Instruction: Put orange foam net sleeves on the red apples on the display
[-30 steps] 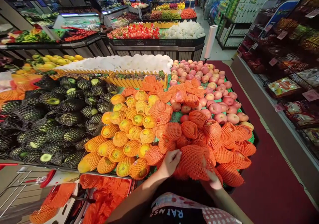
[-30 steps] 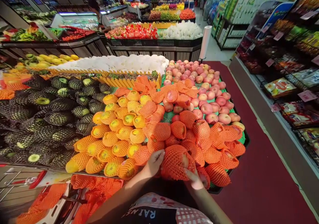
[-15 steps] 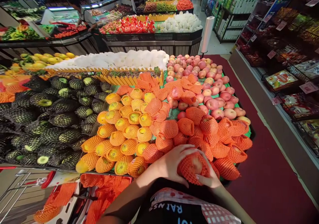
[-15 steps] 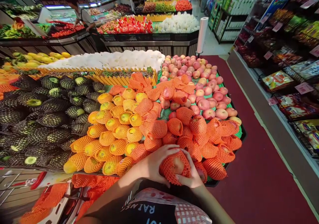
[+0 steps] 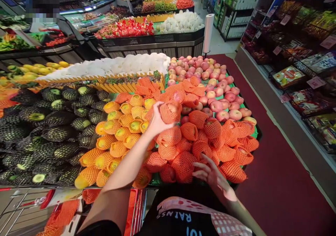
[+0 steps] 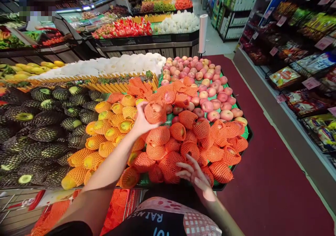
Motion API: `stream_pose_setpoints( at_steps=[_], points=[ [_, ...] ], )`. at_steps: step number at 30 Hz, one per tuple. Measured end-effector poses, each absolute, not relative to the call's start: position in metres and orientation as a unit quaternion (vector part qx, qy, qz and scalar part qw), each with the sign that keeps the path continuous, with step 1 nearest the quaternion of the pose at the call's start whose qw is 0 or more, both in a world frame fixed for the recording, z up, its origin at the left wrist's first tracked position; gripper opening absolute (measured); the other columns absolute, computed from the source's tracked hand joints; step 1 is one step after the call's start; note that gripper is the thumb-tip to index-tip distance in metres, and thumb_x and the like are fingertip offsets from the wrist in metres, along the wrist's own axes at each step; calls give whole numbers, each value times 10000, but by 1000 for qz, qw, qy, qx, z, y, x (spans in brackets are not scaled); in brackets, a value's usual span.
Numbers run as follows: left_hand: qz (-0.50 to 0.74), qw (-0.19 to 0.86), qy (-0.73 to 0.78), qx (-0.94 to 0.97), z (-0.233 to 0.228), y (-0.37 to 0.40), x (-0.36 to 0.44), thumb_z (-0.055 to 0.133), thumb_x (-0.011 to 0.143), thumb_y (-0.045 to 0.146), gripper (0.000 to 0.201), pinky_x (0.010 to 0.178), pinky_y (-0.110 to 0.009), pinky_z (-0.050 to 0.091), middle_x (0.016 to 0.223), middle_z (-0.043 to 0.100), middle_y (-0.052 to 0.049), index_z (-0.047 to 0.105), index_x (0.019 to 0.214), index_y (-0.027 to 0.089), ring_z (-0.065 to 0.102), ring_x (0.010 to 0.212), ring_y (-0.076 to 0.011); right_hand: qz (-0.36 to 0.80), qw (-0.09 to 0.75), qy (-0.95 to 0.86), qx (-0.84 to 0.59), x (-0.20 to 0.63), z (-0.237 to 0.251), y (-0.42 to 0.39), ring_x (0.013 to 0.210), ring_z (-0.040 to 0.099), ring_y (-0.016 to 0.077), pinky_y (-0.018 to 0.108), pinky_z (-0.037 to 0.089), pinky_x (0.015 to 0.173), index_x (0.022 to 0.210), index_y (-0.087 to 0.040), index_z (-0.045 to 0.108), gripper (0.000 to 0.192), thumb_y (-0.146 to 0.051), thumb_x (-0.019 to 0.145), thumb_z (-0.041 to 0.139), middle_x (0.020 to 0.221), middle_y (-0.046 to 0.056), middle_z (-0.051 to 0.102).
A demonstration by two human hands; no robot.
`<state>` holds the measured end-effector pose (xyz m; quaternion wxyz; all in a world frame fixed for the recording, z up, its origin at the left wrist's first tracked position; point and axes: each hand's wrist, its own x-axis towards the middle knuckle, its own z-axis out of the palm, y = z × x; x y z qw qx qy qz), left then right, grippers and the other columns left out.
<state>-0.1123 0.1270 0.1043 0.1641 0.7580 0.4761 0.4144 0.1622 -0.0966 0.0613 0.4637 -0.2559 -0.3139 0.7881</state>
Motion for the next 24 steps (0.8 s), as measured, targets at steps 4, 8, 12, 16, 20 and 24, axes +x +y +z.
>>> stream_pose_setpoints(
  at_steps=[4, 8, 12, 16, 20, 24],
  points=[
    [160, 63, 460, 871, 108, 183, -114, 815, 665, 273, 831, 1066, -517, 441, 1374, 513, -168, 397, 1378, 188, 523, 1254, -369, 783, 469, -312, -264, 165, 59, -98, 1146, 648, 299, 487, 392, 1027, 1510, -332, 402, 780, -629, 838, 663, 1438, 139, 586],
    [-40, 1, 419, 907, 85, 197, -96, 700, 701, 65, 791, 1109, -529, 373, 1483, 457, -225, 444, 1443, 158, 433, 1368, -400, 777, 491, -304, -249, 161, 60, -97, 1115, 656, 290, 473, 411, 1015, 1496, -321, 437, 754, -620, 838, 651, 1407, 131, 609],
    [-103, 65, 419, 900, 52, 200, -73, 693, 758, 95, 684, 1167, -576, 272, 1557, 398, -240, 522, 1417, 169, 312, 1475, -393, 766, 494, -315, -263, 157, 69, -98, 1084, 653, 290, 462, 420, 996, 1467, -323, 488, 729, -622, 824, 656, 1363, 123, 632],
    [-117, 114, 392, 905, 39, 210, -63, 828, 686, 265, 710, 1179, -572, 269, 1514, 457, -250, 597, 1348, 154, 324, 1463, -415, 744, 513, -311, -293, 158, 72, -105, 1047, 641, 291, 458, 432, 968, 1441, -320, 533, 709, -637, 817, 646, 1324, 122, 645],
    [-114, 159, 383, 903, 47, 221, -56, 898, 532, 267, 861, 1179, -564, 291, 1467, 513, -256, 604, 1327, 118, 398, 1409, -464, 736, 532, -275, -315, 158, 63, -113, 1021, 628, 299, 461, 427, 956, 1422, -306, 568, 695, -647, 820, 633, 1291, 124, 657],
    [-98, 215, 357, 904, 56, 225, -35, 804, 580, 190, 591, 1073, -378, 445, 1280, 686, -140, 672, 1154, 142, 608, 1204, -333, 729, 543, -267, -319, 155, 60, -116, 997, 626, 291, 444, 423, 934, 1385, -306, 603, 656, -645, 823, 625, 1265, 120, 673]
  ],
)
